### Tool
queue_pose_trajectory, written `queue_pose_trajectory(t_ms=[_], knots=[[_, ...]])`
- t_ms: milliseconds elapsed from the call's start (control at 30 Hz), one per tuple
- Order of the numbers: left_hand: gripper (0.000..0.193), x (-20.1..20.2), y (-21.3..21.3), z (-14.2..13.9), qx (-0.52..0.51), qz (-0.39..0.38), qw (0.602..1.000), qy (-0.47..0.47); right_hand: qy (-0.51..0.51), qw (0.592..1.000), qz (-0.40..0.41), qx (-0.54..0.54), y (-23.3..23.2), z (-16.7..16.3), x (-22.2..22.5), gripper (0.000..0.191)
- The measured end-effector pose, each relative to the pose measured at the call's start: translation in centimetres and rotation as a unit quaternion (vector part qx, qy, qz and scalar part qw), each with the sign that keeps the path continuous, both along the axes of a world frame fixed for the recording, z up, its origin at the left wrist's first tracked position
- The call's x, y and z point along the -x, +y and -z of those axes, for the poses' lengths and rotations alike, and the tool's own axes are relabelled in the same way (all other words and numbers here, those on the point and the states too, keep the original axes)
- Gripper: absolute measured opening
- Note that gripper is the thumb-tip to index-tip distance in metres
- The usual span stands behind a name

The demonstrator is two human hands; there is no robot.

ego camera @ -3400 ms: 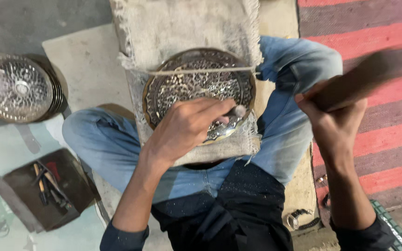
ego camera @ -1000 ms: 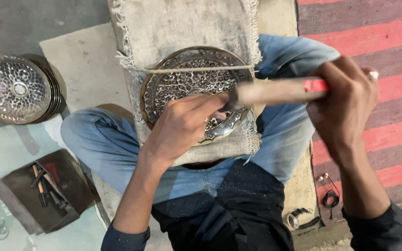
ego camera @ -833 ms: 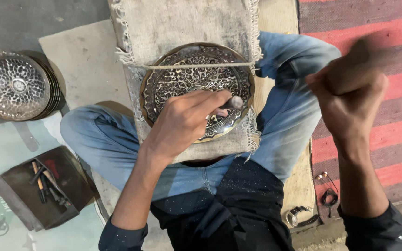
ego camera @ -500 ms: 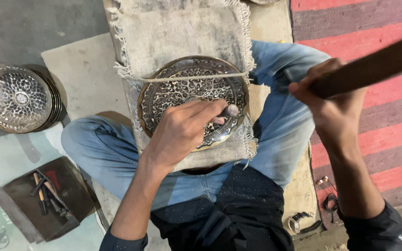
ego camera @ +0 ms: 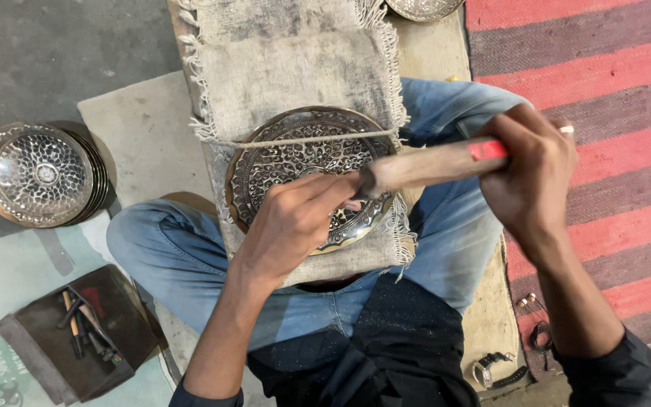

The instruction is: The person sits cross-legged on the floor with a decorative brass plate resting on a cloth-covered cushion on their lap. They hold a punch against the plate's surface with one hand and strike it with a wooden mallet held in the other hand, repositioning the punch repeatedly to work the patterned metal.

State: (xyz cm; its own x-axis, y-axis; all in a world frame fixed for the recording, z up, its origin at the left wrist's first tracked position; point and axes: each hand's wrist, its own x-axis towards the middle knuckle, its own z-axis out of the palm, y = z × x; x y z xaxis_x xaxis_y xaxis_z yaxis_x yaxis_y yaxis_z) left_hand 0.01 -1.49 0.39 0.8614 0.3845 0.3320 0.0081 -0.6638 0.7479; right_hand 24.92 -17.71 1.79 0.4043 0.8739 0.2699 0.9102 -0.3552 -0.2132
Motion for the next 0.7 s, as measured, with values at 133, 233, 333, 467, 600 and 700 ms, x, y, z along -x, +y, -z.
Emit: queue_pose_trajectory(t_ms=[133, 233, 333, 467, 600, 700], knots=[[0.043, 0.0, 0.0, 0.0, -0.021, -0.005, 1.0, -0.009, 0.192, 0.976, -0.03, -0.099, 0.1, 0.5, -0.1, 0.021], [0.042, -0.1, 0.0, 0.2, -0.013, 0.0, 1.0, 0.0, 0.148, 0.987, 0.015, -0.06, -0.1, 0.9, -0.1, 0.025], [0.043, -0.1, 0.0, 0.4, -0.022, -0.006, 1.0, -0.012, 0.312, 0.945, 0.035, -0.089, -0.2, 1.1, -0.1, 0.02], [0.041, -0.1, 0.0, 0.7, -0.038, -0.008, 0.999, -0.018, 0.242, 0.968, 0.008, -0.065, -0.2, 1.2, -0.2, 0.027], [0.042, -0.1, 0.0, 0.6, -0.036, -0.009, 0.999, -0.009, 0.181, 0.98, 0.004, -0.082, -0.1, 1.2, -0.4, 0.024], [0.037, -0.2, 0.0, 0.4, -0.009, 0.001, 1.0, -0.006, 0.04, 0.999, -0.026, -0.008, -0.1, 1.4, -0.5, 0.029]])
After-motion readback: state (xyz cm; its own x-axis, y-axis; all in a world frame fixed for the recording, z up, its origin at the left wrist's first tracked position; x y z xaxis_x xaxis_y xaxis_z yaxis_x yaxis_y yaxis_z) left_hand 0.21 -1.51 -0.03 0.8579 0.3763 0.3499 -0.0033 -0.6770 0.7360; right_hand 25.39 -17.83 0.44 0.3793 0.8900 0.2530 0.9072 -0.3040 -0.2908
